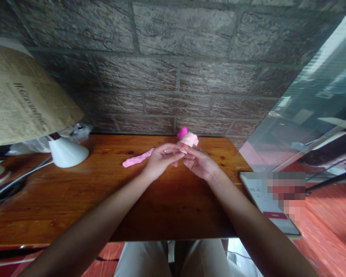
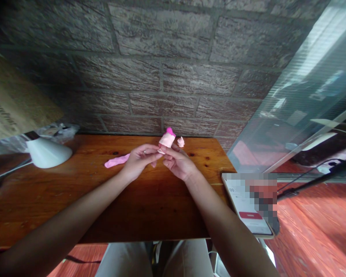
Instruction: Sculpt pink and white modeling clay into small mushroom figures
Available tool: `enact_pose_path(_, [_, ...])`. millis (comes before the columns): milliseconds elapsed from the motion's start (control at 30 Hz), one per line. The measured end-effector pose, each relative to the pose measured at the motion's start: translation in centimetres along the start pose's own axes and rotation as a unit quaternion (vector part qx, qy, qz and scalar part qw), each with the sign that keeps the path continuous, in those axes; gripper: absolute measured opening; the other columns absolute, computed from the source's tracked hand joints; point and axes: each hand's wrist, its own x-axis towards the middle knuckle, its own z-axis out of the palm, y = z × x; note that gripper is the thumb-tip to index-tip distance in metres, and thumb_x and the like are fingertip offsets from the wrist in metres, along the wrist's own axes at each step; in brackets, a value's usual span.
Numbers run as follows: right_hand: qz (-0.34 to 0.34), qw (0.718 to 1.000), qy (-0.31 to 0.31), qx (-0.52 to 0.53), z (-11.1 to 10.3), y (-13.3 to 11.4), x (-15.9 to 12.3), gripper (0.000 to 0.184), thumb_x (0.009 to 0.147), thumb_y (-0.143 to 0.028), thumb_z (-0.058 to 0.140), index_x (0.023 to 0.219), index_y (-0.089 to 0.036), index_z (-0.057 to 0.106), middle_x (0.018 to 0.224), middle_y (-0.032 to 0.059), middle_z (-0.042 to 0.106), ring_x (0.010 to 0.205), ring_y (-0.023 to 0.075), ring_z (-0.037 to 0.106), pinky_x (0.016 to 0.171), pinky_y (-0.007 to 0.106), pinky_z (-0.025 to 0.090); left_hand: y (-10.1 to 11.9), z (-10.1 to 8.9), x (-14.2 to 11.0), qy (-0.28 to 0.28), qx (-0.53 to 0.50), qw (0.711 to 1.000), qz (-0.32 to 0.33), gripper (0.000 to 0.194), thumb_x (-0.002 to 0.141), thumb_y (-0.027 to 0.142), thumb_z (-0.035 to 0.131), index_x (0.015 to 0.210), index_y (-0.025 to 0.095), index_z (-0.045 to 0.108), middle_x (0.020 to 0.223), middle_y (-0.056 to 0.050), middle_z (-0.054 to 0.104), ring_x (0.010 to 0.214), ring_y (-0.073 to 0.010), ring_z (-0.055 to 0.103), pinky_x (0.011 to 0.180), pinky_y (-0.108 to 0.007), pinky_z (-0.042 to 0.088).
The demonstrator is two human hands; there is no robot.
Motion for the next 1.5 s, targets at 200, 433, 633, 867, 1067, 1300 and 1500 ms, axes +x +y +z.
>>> enact_pose_path(200, [-0.022,0.998,0.05,-0.019,0.4,0.1,0.2,0.033,0.061,-0.017,0.09,0.086,-0.02,0.068,0.067,-0.0085,0.062,0.049,0.0008,0.036,0.045,0.012,0.036,0.0,0.3,-0.3,0.008,0.051,0.999,0.012,0.032,0.07,0.035,0.084,0.091,0.016,0.069,0.076,-0.001,0.075,0.049,-0.0084,0.059,0.048,-0.021,0.047])
enact_pose_path(433, [-0.032,0.996,0.073,-0.047,0.8,-0.1,0.1,0.033,0.059,-0.021,0.09,0.085,-0.02,0.069,0.068,-0.0078,0.063,0.049,0.0004,0.041,0.043,0.011,0.032,-0.1,0.1,-0.1,0.032,0.036,0.999,-0.01,0.034,0.071,0.036,0.083,0.091,0.016,0.065,0.075,0.0,0.072,0.049,-0.0072,0.058,0.049,-0.019,0.046])
enact_pose_path(633, [-0.055,0.985,0.099,-0.126,0.4,0.3,0.1,0.04,0.057,-0.031,0.09,0.089,-0.02,0.07,0.069,-0.0041,0.068,0.056,0.0047,0.053,0.048,0.015,0.036,-0.3,-0.1,0.0,0.023,0.012,0.997,-0.072,0.042,0.07,0.042,0.082,0.096,0.016,0.06,0.08,-0.001,0.073,0.052,-0.0081,0.061,0.052,-0.021,0.048])
enact_pose_path(867, [-0.121,0.973,0.064,-0.184,0.1,0.5,0.1,0.044,0.064,-0.032,0.085,0.104,-0.025,0.069,0.077,-0.0039,0.068,0.062,0.009,0.057,0.054,0.021,0.039,-0.3,-0.1,-0.1,0.012,0.034,0.997,-0.063,0.042,0.073,0.044,0.079,0.096,0.016,0.058,0.077,0.001,0.07,0.054,-0.0089,0.06,0.054,-0.022,0.048])
enact_pose_path(1067, [-0.205,0.924,-0.001,-0.322,0.4,0.1,-0.5,0.039,0.077,-0.037,0.078,0.112,-0.028,0.066,0.098,0.0019,0.07,0.074,0.016,0.064,0.057,0.027,0.047,-0.1,-0.3,0.0,0.014,0.015,1.0,-0.008,0.036,0.074,0.039,0.08,0.096,0.016,0.062,0.076,0.0,0.069,0.063,-0.0106,0.062,0.055,-0.02,0.047])
enact_pose_path(1300, [-0.244,0.882,-0.071,-0.396,-0.4,-0.6,-0.8,0.041,0.081,-0.036,0.075,0.121,-0.03,0.063,0.127,0.0045,0.063,0.082,0.0161,0.065,0.072,0.032,0.054,0.1,-0.6,0.2,0.04,0.016,0.999,-0.002,0.034,0.067,0.034,0.083,0.092,0.016,0.068,0.069,0.001,0.067,0.06,-0.0115,0.06,0.052,-0.02,0.044])
enact_pose_path(1500, [-0.264,0.857,-0.081,-0.434,-0.1,-1.3,-1.4,0.049,0.08,-0.03,0.076,0.127,-0.03,0.062,0.141,0.0078,0.054,0.08,0.0131,0.062,0.063,0.026,0.051,0.0,-1.0,0.4,0.06,0.041,0.997,0.018,0.03,0.065,0.026,0.082,0.091,0.016,0.07,0.073,0.0,0.069,0.059,-0.0104,0.058,0.05,-0.019,0.042])
